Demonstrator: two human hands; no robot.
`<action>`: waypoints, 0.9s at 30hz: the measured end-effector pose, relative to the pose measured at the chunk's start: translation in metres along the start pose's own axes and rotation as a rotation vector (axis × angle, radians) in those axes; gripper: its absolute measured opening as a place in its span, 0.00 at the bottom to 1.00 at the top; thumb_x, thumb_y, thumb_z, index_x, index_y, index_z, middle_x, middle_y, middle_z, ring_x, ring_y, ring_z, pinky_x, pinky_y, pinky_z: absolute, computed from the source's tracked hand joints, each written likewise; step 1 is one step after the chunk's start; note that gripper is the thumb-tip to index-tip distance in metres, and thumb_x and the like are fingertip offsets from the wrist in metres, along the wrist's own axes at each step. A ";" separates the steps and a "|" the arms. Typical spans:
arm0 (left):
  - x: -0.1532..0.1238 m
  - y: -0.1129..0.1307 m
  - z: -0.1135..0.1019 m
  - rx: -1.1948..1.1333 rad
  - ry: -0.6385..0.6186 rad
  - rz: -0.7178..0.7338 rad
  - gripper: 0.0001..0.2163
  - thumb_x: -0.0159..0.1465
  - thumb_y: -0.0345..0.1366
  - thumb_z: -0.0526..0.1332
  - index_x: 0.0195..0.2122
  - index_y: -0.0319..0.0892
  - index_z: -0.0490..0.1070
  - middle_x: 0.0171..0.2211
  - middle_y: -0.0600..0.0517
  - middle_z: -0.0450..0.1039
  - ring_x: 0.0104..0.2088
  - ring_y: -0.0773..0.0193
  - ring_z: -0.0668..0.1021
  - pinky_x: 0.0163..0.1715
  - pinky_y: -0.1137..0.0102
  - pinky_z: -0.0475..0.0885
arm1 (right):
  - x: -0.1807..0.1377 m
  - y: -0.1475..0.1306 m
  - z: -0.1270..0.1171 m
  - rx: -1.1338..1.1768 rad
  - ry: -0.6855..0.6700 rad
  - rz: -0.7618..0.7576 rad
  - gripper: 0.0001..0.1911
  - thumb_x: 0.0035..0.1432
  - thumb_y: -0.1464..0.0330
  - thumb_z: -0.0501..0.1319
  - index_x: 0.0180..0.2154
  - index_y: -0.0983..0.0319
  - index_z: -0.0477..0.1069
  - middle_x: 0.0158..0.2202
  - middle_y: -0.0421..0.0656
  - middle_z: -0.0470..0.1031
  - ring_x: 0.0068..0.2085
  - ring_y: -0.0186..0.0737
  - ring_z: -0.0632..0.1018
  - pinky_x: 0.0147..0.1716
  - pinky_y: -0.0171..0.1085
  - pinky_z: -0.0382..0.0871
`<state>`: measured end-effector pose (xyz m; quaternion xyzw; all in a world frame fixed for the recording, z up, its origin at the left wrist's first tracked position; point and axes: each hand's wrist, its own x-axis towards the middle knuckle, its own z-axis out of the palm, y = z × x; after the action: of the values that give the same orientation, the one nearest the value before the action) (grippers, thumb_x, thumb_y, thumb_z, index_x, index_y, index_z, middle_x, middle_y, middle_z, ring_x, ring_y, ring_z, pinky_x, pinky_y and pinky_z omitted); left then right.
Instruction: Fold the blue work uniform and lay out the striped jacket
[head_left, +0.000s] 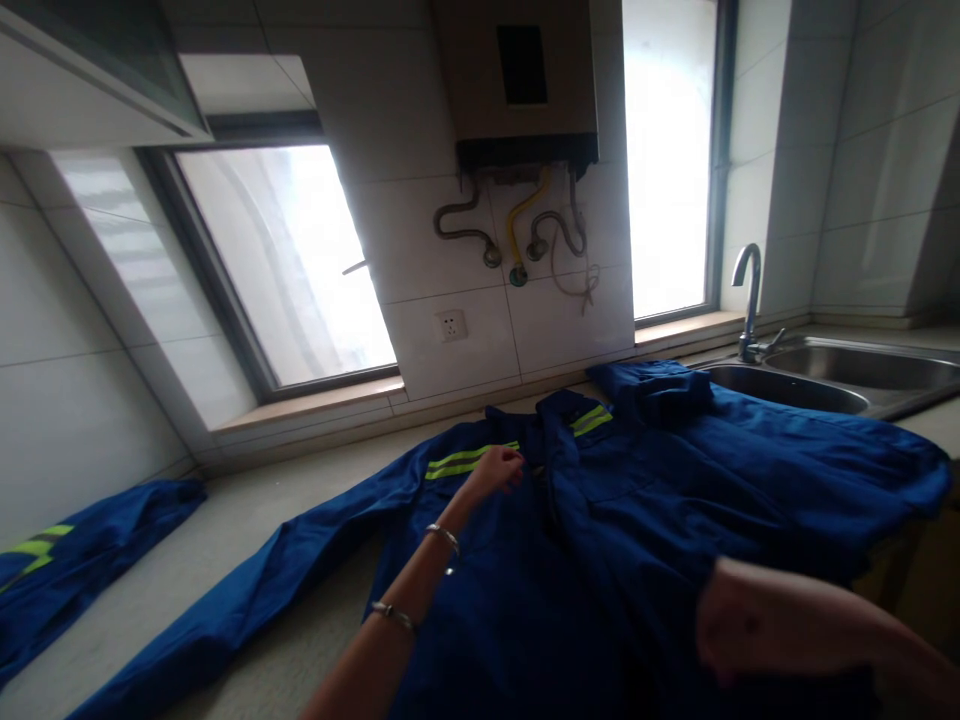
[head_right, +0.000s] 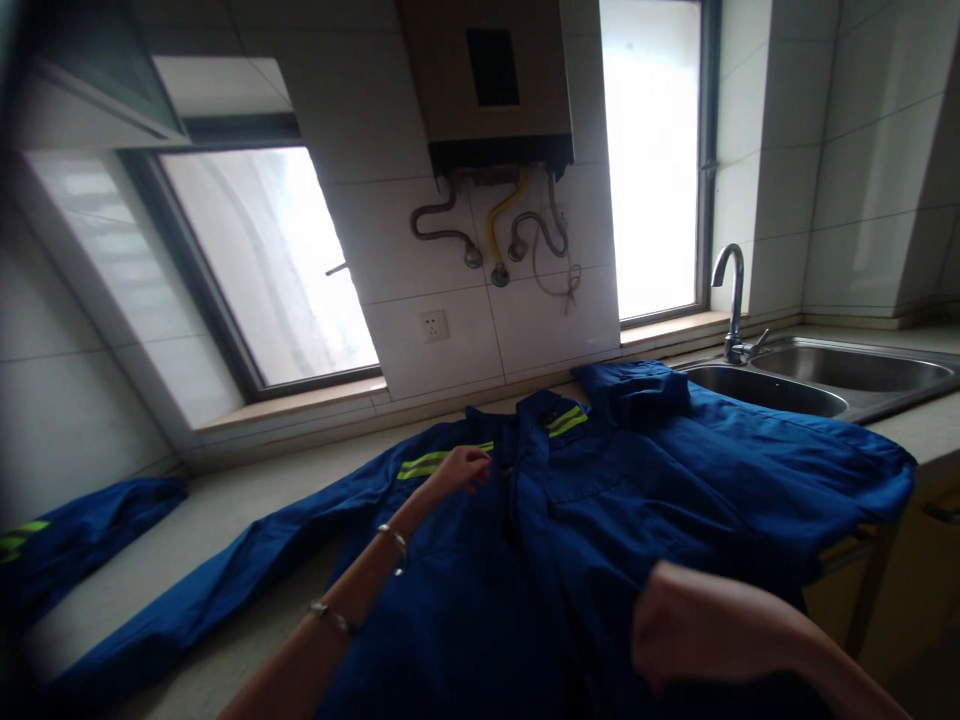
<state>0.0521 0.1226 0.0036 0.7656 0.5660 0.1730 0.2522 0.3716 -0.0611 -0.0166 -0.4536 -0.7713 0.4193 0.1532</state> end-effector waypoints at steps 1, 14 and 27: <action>0.008 -0.006 -0.008 0.116 0.110 -0.005 0.15 0.63 0.35 0.50 0.46 0.34 0.69 0.43 0.39 0.73 0.43 0.55 0.75 0.41 0.64 0.69 | 0.022 -0.003 -0.016 -0.051 0.026 -0.068 0.16 0.56 0.59 0.56 0.33 0.63 0.76 0.29 0.43 0.76 0.31 0.36 0.76 0.31 0.31 0.69; 0.043 -0.118 -0.006 0.430 0.182 -0.301 0.30 0.61 0.58 0.43 0.63 0.54 0.50 0.65 0.44 0.43 0.61 0.28 0.47 0.47 0.29 0.42 | 0.275 0.063 -0.096 -0.780 0.413 0.048 0.24 0.62 0.59 0.50 0.57 0.60 0.62 0.61 0.51 0.57 0.60 0.54 0.58 0.56 0.51 0.49; 0.028 -0.105 -0.001 0.539 0.457 -0.192 0.20 0.65 0.40 0.45 0.56 0.42 0.63 0.61 0.42 0.56 0.60 0.44 0.57 0.55 0.46 0.52 | 0.283 0.073 -0.096 -0.868 0.555 0.086 0.23 0.63 0.60 0.47 0.50 0.67 0.70 0.49 0.54 0.71 0.52 0.49 0.68 0.51 0.44 0.57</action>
<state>-0.0218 0.1737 -0.0566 0.6896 0.7022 0.1596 -0.0765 0.3195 0.2398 -0.0569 -0.6009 -0.7852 -0.0698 0.1323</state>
